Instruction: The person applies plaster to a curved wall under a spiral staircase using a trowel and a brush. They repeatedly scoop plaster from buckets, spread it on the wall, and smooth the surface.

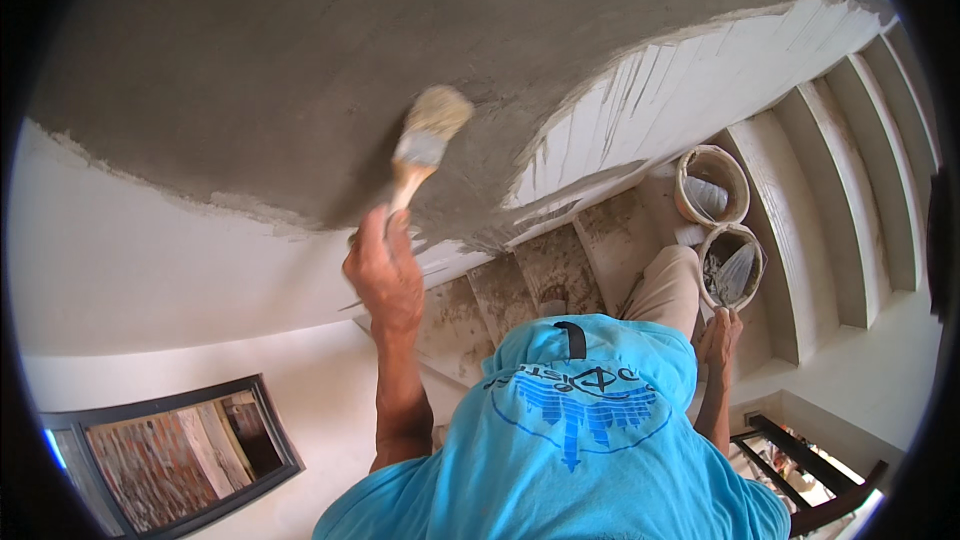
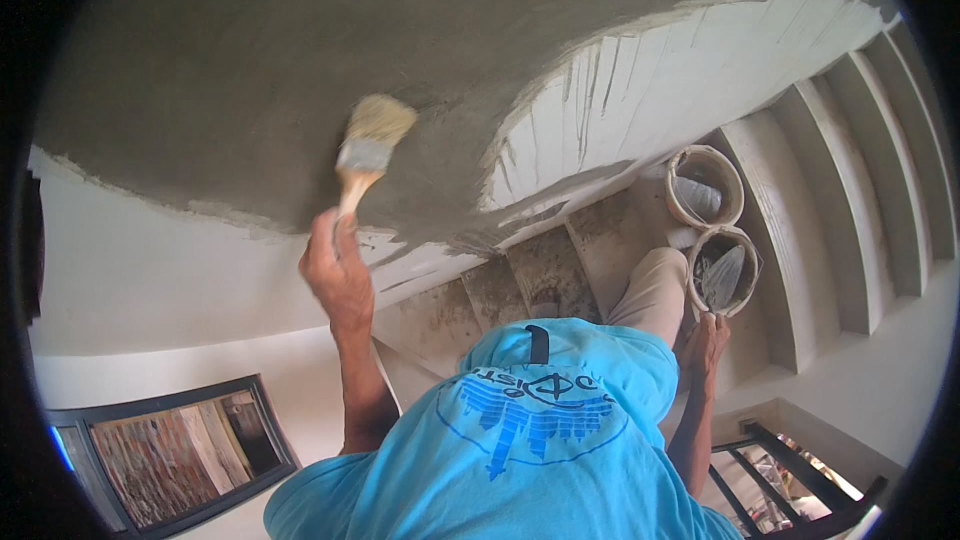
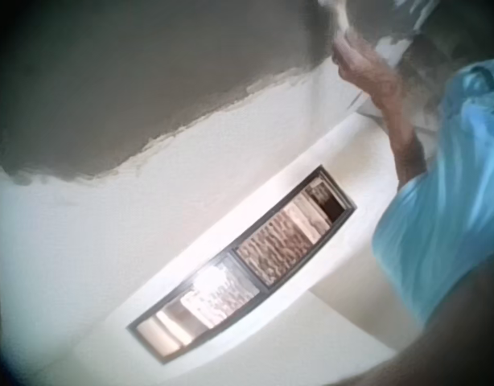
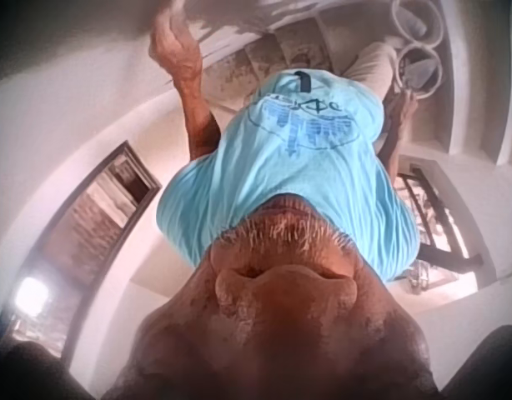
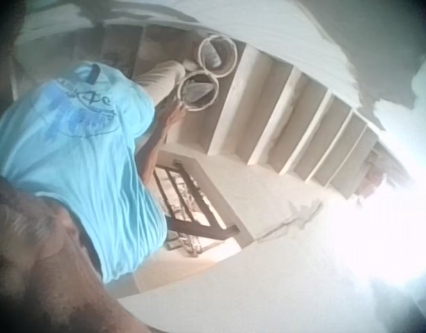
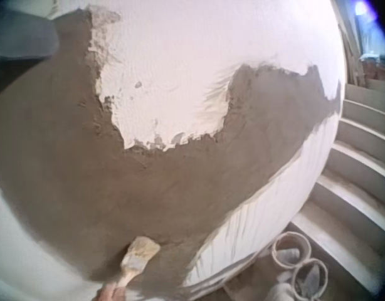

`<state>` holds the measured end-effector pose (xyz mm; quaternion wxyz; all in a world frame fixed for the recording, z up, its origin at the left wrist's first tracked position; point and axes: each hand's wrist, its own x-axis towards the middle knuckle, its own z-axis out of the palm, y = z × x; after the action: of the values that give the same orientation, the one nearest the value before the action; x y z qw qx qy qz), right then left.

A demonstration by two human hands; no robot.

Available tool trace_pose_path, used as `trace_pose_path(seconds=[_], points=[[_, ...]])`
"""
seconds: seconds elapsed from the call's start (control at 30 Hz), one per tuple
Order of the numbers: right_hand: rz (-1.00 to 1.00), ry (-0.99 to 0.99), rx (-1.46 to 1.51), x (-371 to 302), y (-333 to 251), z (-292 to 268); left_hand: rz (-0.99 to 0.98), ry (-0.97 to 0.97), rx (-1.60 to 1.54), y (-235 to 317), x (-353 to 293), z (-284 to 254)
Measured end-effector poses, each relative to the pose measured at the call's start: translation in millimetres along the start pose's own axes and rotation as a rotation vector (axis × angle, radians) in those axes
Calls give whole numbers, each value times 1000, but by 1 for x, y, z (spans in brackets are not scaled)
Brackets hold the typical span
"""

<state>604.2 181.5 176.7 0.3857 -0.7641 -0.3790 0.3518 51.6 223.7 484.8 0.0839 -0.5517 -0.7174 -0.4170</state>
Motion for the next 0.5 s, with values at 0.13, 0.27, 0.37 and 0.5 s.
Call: trace_pose_path(seconds=[0.13,0.27,0.37,0.5], points=[[165,25,161,-43,-67,2,-249,165,51,-13,-32,-15],[161,30,107,-30,-47,-19,-612,-40,-226,-28,-86,-27],[123,-121,382,-38,-88,-38,-510,-368,-68,-66,-138,1],[413,-67,536,-29,-63,-52,-400,-667,-96,-124,-193,51]])
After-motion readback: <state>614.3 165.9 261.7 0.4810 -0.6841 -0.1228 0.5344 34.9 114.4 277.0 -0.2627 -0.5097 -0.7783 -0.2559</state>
